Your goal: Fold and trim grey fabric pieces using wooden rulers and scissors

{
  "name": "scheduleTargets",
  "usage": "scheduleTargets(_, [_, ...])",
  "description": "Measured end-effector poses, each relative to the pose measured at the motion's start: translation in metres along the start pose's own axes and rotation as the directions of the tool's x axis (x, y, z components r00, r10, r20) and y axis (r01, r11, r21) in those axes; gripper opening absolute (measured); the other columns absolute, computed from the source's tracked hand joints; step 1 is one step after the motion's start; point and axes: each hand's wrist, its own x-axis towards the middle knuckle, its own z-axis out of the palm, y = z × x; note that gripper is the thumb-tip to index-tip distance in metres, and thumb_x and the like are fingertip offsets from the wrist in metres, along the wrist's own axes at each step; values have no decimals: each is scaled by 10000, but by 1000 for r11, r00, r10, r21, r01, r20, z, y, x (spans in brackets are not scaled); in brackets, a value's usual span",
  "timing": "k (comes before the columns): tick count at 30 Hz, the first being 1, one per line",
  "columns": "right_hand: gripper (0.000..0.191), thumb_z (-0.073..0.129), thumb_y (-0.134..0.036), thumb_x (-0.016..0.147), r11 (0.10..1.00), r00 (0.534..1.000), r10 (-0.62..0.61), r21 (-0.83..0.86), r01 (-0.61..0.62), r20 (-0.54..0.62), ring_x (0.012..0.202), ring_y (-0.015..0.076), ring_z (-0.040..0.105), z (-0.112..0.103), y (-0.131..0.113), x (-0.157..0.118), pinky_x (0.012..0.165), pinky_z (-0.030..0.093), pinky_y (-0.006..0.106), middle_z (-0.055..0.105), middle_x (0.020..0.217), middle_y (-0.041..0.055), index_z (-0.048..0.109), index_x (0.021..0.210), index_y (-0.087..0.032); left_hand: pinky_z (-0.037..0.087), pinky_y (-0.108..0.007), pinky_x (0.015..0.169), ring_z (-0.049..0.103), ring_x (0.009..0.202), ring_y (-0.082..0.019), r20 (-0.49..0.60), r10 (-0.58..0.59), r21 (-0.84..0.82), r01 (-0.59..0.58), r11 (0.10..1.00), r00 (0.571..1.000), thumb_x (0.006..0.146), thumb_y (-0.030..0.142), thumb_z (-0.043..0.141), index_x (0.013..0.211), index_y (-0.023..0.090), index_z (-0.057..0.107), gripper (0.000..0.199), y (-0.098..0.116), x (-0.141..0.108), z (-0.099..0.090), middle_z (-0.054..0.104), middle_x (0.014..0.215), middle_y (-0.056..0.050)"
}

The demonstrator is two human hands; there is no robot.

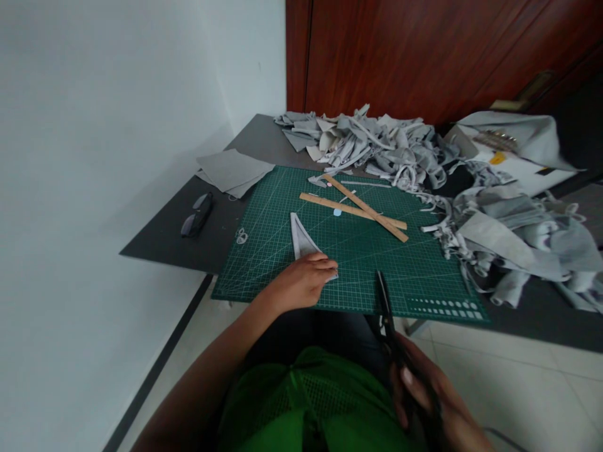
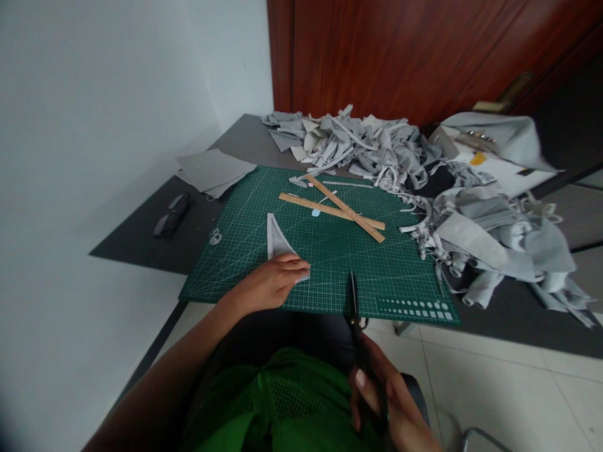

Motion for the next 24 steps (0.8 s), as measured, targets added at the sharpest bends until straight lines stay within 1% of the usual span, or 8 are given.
scheduleTargets(2, [848,502,-704,967,998,992,-43,54,36,119,511,181,617,3,8,-6,520,458,306,633,700,3,330,1629,-203,493,-413,1064,583,1209,-245,15,-9,43,9,999,1000,983,73,501,1224,199,707,341,1,1,-1,688,1279,-56])
scheduleTargets(5, [919,606,-744,888,993,960,-105,81,86,258,601,214,675,6,19,-8,588,534,340,669,789,45,384,1617,-230,490,-415,1044,585,1166,-239,24,-31,69,29,997,999,994,76,510,1240,210,714,347,3,3,-3,686,1271,-49])
scheduleTargets(6, [933,624,-744,875,993,963,-92,91,71,254,619,223,678,7,21,-8,594,547,347,668,794,49,385,1618,-234,494,-406,1033,588,1149,-230,21,-39,60,38,997,999,1001,72,504,1230,215,721,346,3,4,-3,686,1264,-44])
scheduleTargets(8, [890,618,-733,884,993,985,-13,119,-8,171,637,231,676,10,21,-12,589,562,353,664,815,59,420,1605,-251,497,-394,1033,589,1145,-215,3,-59,34,59,998,998,1007,64,505,1211,228,733,347,2,4,-2,680,1265,-35])
scheduleTargets(11, [796,629,-733,868,987,993,90,129,-98,71,697,254,695,11,12,-21,639,593,383,683,868,81,532,1534,-307,462,-423,1110,541,1274,-225,-67,-96,8,97,995,993,983,39,537,1193,251,750,367,-2,4,1,647,1337,-33])
scheduleTargets(15, [721,697,-714,823,990,993,113,80,-116,39,816,309,726,8,-1,-23,744,619,435,723,893,94,620,1444,-354,445,-458,1134,520,1327,-237,-105,-124,-17,123,992,987,994,98,585,1142,270,778,297,-6,3,5,638,1348,-37])
scheduleTargets(20, [756,705,-673,852,996,996,82,26,-83,40,910,280,736,18,-2,-9,900,599,426,753,961,94,569,1487,-284,465,-454,1093,560,1269,-228,-116,-131,-25,129,991,985,1014,159,603,1117,276,786,240,-7,5,7,651,1317,-33])
scheduleTargets(24, [873,713,-665,843,996,996,87,23,-88,13,950,279,751,28,-2,-1,921,606,432,774,1023,104,491,1561,-221,475,-447,1074,567,1259,-229,-110,-136,-26,133,991,985,993,141,632,1123,279,785,244,-8,6,7,651,1319,-30])
